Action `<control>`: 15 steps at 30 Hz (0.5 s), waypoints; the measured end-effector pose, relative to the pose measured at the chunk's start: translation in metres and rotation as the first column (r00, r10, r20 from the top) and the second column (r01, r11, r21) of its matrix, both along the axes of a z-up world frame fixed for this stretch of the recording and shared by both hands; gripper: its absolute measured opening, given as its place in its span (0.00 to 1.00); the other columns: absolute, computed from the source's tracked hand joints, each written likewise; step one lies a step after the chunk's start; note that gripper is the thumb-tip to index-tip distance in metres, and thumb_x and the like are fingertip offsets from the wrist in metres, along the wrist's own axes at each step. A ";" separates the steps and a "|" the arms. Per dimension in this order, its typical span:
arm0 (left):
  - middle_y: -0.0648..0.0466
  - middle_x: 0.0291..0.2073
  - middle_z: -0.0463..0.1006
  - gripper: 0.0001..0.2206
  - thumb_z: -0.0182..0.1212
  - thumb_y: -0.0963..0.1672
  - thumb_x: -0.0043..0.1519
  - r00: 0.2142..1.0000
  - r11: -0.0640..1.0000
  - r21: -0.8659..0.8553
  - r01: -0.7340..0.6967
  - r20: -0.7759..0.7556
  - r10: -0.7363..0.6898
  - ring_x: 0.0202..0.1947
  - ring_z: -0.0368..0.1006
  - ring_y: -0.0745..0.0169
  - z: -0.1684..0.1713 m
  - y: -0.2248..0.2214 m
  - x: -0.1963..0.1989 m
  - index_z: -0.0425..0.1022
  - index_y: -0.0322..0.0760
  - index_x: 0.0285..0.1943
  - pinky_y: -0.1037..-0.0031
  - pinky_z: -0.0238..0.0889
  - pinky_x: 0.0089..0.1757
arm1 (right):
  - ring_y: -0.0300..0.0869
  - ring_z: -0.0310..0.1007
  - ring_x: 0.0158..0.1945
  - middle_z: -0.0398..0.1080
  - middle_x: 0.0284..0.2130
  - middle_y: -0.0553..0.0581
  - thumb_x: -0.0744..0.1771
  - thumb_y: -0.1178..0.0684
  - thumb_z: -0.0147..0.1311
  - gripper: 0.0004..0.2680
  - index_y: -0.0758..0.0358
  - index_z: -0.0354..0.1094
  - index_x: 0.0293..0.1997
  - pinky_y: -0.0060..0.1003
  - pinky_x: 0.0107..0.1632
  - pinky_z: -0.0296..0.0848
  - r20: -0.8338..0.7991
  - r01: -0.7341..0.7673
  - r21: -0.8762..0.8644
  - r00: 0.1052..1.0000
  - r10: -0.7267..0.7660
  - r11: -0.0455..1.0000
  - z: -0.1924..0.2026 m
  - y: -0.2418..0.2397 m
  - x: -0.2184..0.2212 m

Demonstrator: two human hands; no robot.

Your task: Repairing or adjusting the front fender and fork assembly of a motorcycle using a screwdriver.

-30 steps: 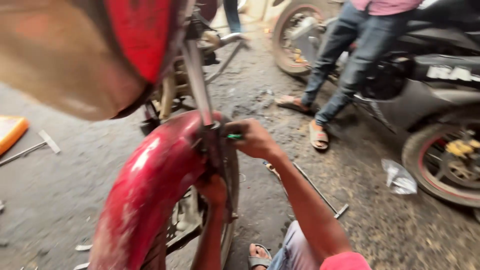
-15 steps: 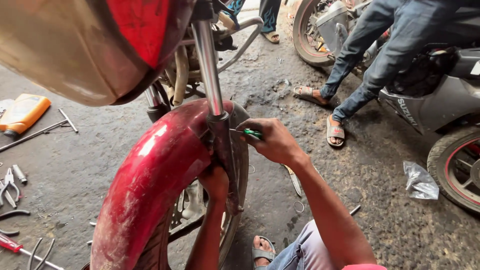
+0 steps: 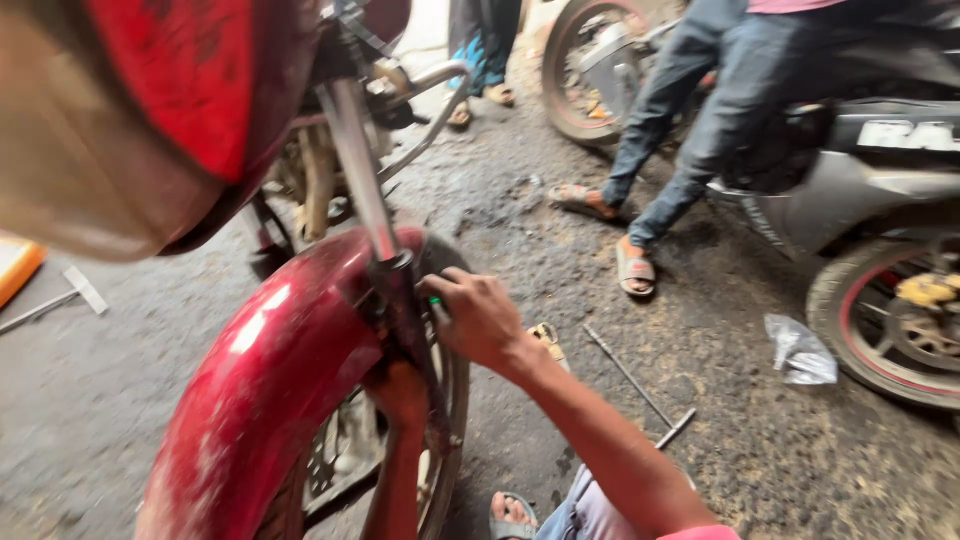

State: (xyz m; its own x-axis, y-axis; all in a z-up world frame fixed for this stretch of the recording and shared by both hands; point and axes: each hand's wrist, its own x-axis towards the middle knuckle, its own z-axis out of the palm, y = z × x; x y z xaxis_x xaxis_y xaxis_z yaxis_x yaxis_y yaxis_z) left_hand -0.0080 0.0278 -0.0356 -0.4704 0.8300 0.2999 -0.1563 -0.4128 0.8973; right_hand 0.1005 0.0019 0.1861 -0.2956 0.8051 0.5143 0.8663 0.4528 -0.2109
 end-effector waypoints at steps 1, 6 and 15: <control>0.46 0.46 0.78 0.07 0.55 0.41 0.70 1.000 1.000 0.008 -0.001 0.018 0.001 0.46 0.73 0.53 -0.009 0.000 0.003 0.74 0.28 0.52 0.63 0.64 0.50 | 0.54 0.77 0.35 0.76 0.35 0.61 0.62 0.58 0.58 0.10 0.59 0.76 0.46 0.49 0.38 0.75 -0.051 0.004 -0.004 0.999 -0.004 1.000 0.003 0.000 0.000; 0.46 0.49 0.75 0.08 0.58 0.40 0.70 0.995 0.999 0.044 -0.022 0.103 0.017 0.48 0.71 0.54 -0.036 0.005 0.014 0.70 0.27 0.55 0.63 0.65 0.52 | 0.46 0.78 0.33 0.79 0.32 0.58 0.63 0.54 0.60 0.07 0.59 0.78 0.42 0.42 0.40 0.75 -0.257 0.040 -0.299 0.959 -0.121 0.954 0.038 -0.001 -0.004; 0.49 0.51 0.76 0.10 0.55 0.40 0.71 0.945 0.995 0.081 0.061 0.316 -0.084 0.45 0.72 0.62 0.066 -0.017 0.005 0.70 0.26 0.59 0.69 0.67 0.48 | 0.32 0.75 0.34 0.80 0.32 0.50 0.62 0.58 0.63 0.05 0.60 0.78 0.40 0.33 0.42 0.76 -0.535 -0.257 -0.482 0.843 -0.049 0.838 0.006 0.035 0.025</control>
